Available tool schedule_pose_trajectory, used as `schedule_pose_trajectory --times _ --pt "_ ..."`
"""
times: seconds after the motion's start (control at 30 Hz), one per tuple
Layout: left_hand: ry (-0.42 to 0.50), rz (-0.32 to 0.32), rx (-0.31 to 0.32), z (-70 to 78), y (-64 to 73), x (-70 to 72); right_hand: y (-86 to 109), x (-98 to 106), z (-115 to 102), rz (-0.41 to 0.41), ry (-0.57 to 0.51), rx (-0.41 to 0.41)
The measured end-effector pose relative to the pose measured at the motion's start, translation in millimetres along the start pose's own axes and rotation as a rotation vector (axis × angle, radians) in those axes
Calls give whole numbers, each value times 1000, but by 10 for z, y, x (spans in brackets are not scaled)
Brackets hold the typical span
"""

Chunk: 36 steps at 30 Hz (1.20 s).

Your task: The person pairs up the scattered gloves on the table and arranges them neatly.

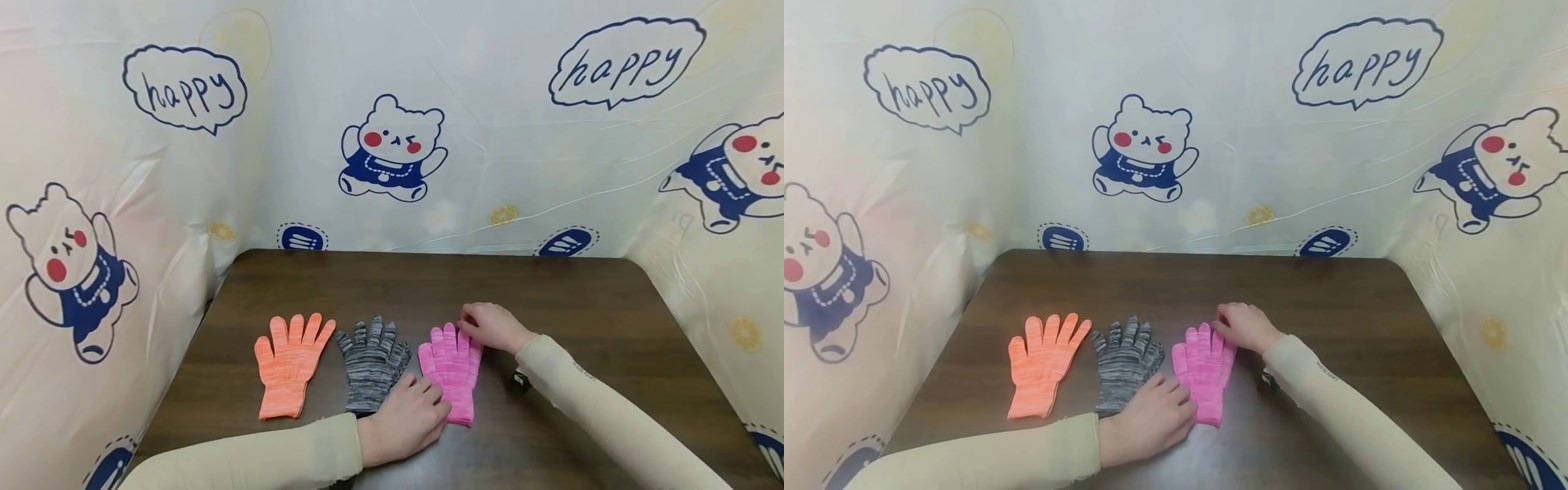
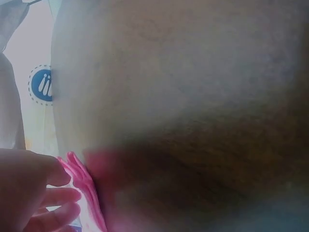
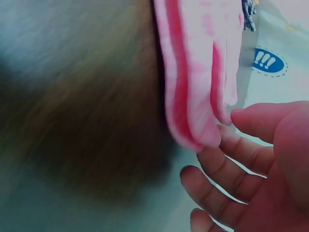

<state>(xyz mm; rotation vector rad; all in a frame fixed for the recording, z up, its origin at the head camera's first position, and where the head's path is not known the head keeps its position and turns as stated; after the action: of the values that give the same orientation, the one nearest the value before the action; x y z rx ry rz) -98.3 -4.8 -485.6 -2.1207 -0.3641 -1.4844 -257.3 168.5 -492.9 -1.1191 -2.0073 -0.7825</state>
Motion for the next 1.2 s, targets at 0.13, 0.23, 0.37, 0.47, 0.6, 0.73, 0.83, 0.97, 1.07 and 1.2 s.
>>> schedule_pose_trajectory --times 0.13,0.23,0.37,0.47,0.6,0.73,0.83,0.97,1.07,1.2 --pt "12 -7 -6 10 -20 0 50 21 58 -35 -25 -3" --pt "22 -21 -14 18 -24 -4 65 8 79 -47 -40 11" --pt "21 -34 -23 29 -20 -14 59 -18 91 -36 -52 15" --pt "8 -28 -26 48 -21 -26 61 -28 105 -30 -60 1" --pt "5 -13 -21 62 -28 -33 85 -13 131 -27 -64 -11" --pt "9 -3 -18 59 -32 -33 142 33 160 -43 -60 12" --pt "13 -3 -19 54 -35 -37 180 50 201 -64 -73 28" --pt "27 -12 -23 54 -41 -48 210 47 245 -83 -86 14" --pt "30 -19 -26 58 -45 -55 223 40 247 -92 -76 6" --pt "31 -25 -25 65 -56 -53 240 45 247 -101 -55 26"
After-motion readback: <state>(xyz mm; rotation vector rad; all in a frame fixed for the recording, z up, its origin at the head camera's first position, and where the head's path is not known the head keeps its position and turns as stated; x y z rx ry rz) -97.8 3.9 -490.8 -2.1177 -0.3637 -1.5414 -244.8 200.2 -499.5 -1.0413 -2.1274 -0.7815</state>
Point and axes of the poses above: each hand's wrist, its own y-axis away from the middle knuckle, its own x-axis out of the back of the hand, z = x × y, the point moved 5 cm from there along -y, towards the middle knuckle, and after that the axes turned 9 degrees about -y, right-handed, at the moved point
